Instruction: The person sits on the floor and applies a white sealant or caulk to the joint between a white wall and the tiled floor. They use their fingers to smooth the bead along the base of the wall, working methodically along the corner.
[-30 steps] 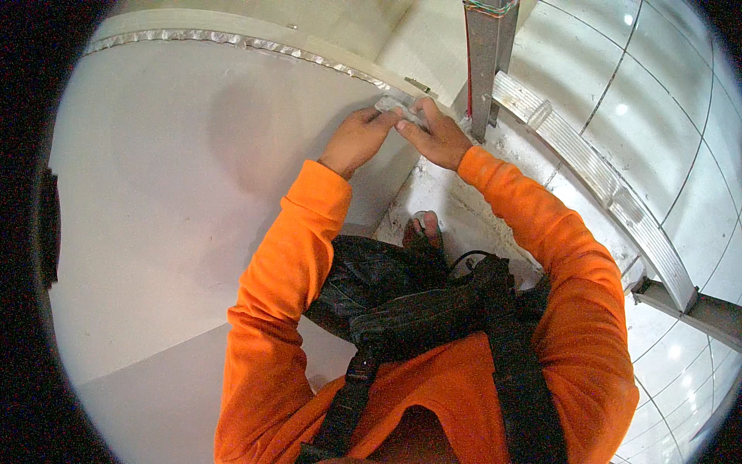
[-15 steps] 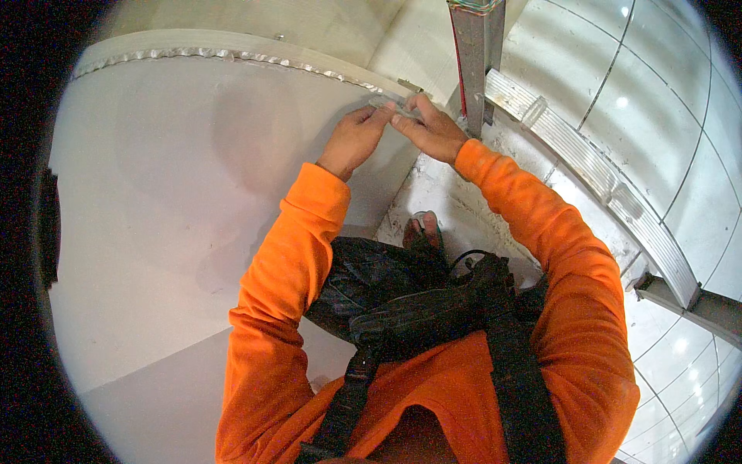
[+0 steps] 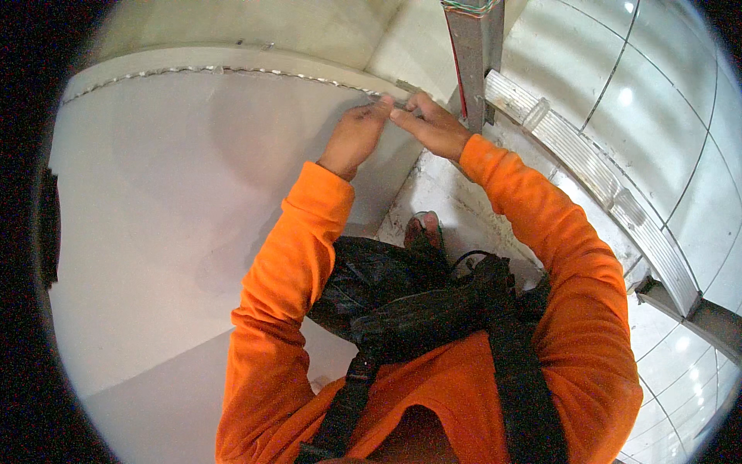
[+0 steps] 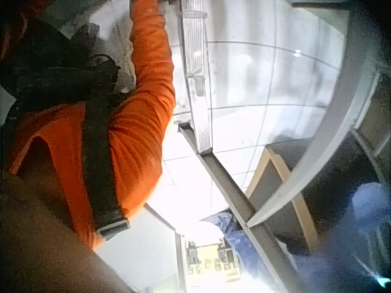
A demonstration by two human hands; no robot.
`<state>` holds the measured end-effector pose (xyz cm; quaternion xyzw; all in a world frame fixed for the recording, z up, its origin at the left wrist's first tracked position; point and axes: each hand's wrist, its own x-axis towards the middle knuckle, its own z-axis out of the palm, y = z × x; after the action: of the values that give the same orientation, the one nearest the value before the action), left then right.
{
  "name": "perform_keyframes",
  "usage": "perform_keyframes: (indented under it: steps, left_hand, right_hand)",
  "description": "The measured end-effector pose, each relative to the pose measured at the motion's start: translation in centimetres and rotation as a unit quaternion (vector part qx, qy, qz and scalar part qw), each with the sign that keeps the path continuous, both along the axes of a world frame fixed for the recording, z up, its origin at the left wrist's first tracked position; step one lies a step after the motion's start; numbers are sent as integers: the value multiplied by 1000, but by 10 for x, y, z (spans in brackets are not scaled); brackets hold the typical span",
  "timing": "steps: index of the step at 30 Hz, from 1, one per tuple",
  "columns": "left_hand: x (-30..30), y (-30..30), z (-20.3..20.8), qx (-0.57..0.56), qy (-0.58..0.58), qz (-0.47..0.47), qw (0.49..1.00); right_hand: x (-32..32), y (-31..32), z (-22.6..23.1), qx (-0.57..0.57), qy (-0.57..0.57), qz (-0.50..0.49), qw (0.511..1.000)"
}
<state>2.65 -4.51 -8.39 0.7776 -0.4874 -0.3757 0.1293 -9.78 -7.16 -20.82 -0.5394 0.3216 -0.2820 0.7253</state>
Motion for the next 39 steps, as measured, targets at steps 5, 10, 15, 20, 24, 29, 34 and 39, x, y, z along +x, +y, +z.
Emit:
perform_keyframes:
  steps: [5, 10, 15, 20, 24, 29, 34, 39]
  left_hand:
    - [7, -1, -14, -43, 64, 40, 996]
    - [11, -2, -4, 25, 90, 71, 993]
    - [13, 0, 4, 44, 120, 92, 988]
    - [25, 9, 0, 45, 161, 79, 983]
    - [24, 16, -5, 47, 126, 123, 983]
    - [39, 15, -8, 37, 98, 120, 987]
    - [46, 20, -22, 5, 19, 67, 998]
    - [48, 21, -27, -3, 8, 46, 999]
  right_hand:
    - [0, 3, 4, -12, -1, -11, 1000]
    - [-3, 2, 17, -37, 41, -17, 998]
    - [8, 6, 14, -82, 61, -54, 993]
    - [16, 20, 6, -81, 50, -75, 993]
    - [32, 39, 5, -2, 18, -84, 996]
    - [65, 50, 1, 24, -16, -137, 990]
    - [87, 61, -5, 34, -11, -158, 987]
    - [92, 64, -26, 16, 39, -201, 979]
